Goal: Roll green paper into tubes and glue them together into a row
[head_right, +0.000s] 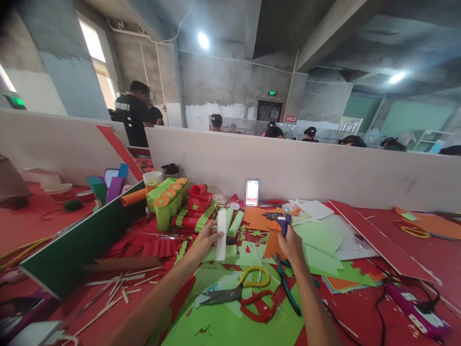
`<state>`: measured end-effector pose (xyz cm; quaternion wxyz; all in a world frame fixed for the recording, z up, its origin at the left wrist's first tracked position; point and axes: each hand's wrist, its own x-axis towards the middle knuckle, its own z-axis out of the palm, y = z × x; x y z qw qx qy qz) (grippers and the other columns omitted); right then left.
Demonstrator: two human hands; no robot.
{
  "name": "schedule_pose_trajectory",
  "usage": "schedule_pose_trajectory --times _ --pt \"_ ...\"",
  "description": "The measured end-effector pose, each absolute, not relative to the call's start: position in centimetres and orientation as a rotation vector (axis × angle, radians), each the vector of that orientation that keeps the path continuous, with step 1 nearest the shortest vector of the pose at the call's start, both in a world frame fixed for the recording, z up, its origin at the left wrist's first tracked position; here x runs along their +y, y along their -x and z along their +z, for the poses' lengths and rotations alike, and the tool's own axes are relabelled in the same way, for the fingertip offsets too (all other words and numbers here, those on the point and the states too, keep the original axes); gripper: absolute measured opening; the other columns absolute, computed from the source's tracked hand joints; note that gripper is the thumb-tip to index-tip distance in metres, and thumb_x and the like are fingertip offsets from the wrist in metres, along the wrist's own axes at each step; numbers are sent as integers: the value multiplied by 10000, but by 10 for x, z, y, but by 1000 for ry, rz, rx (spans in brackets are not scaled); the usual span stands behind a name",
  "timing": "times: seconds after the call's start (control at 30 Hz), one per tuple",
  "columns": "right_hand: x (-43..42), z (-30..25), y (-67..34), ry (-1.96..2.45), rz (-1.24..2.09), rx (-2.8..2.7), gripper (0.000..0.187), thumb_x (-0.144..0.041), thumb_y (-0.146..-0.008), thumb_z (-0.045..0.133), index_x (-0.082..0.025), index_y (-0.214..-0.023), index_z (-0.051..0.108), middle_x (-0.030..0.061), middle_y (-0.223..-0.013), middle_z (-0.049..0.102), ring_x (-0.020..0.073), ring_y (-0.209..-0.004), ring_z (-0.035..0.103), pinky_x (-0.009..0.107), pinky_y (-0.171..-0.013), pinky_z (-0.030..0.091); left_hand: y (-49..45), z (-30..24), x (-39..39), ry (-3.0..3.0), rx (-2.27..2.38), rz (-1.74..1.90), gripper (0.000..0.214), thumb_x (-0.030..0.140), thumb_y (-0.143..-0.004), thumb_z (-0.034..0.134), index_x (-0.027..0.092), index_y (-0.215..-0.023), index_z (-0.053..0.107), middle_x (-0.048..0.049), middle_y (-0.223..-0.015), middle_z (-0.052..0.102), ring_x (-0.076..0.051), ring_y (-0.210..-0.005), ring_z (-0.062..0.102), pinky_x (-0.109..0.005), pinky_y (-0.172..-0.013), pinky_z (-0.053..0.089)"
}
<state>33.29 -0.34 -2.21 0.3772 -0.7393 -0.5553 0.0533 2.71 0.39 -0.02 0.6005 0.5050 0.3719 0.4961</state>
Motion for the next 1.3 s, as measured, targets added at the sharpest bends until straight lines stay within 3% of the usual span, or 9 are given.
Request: schedule_pose_trajectory --times 0.13,0.23,0.3,0.5,0.67,0.83,0.93,1.17,1.3 --pt "-9 -12 -319 1445 388 -1290 196 -363 -822 561 -226 -951 507 39 -776 653 219 -701 618 309 -644 461 -26 -3 6 -1130 832 1149 453 234 -666 663 216 -1078 475 18 -781 588 -146 -701 574 -228 -606 418" --pt "-17 -5 -308 1112 712 -1197 245 -387 -810 633 -243 -817 434 -63 -588 474 125 -474 449 258 -505 395 -25 -2 4 -1126 820 1150 642 214 -655 658 241 -1254 425 12 -826 592 -146 -699 579 -234 -612 422" --pt "-25 -1 -301 918 926 -1149 275 -383 -811 654 -239 -794 422 -68 -605 424 100 -463 400 245 -480 367 -24 -1 3 -1137 814 1162 741 194 -646 645 277 -1332 378 10 -874 597 -144 -709 580 -233 -609 421" --pt "-42 8 -288 704 1272 -1147 206 -376 -828 659 -226 -831 518 2 -749 506 149 -654 518 274 -568 427 -24 1 2 -1231 868 1177 442 242 -715 589 223 -1156 566 16 -773 558 -122 -620 524 -225 -559 385" --pt "-37 0 -279 760 1264 -1235 211 -362 -803 704 -216 -850 559 -2 -719 532 138 -639 506 276 -626 434 -25 0 1 -1225 862 1202 376 362 -765 629 218 -1103 550 44 -691 516 -103 -566 469 -209 -524 341" --pt "-30 -10 -275 872 1156 -1302 352 -459 -851 630 -195 -664 490 -59 -501 396 93 -453 399 235 -468 329 -24 1 1 -1239 850 1185 513 321 -745 671 238 -1220 494 44 -708 522 -119 -636 511 -208 -563 363" --pt "-29 -10 -272 1019 1113 -1316 396 -555 -869 556 -190 -719 525 -77 -450 367 87 -380 368 225 -401 288 -23 -1 3 -1300 838 1155 469 317 -746 674 219 -1179 521 33 -736 531 -116 -639 506 -211 -568 368" --pt "-27 -10 -268 1185 945 -1399 448 -621 -828 552 -180 -756 585 -58 -473 438 115 -392 441 236 -397 367 -24 -7 4 -1298 774 1100 599 287 -705 713 263 -1251 471 51 -737 482 -113 -636 504 -207 -553 368" --pt "-25 -13 -269 1274 891 -1445 477 -641 -812 546 -174 -738 610 -52 -444 440 132 -384 468 249 -414 390 -25 -7 4 -1287 785 1078 518 311 -714 708 251 -1194 522 47 -710 498 -119 -630 516 -218 -571 375"
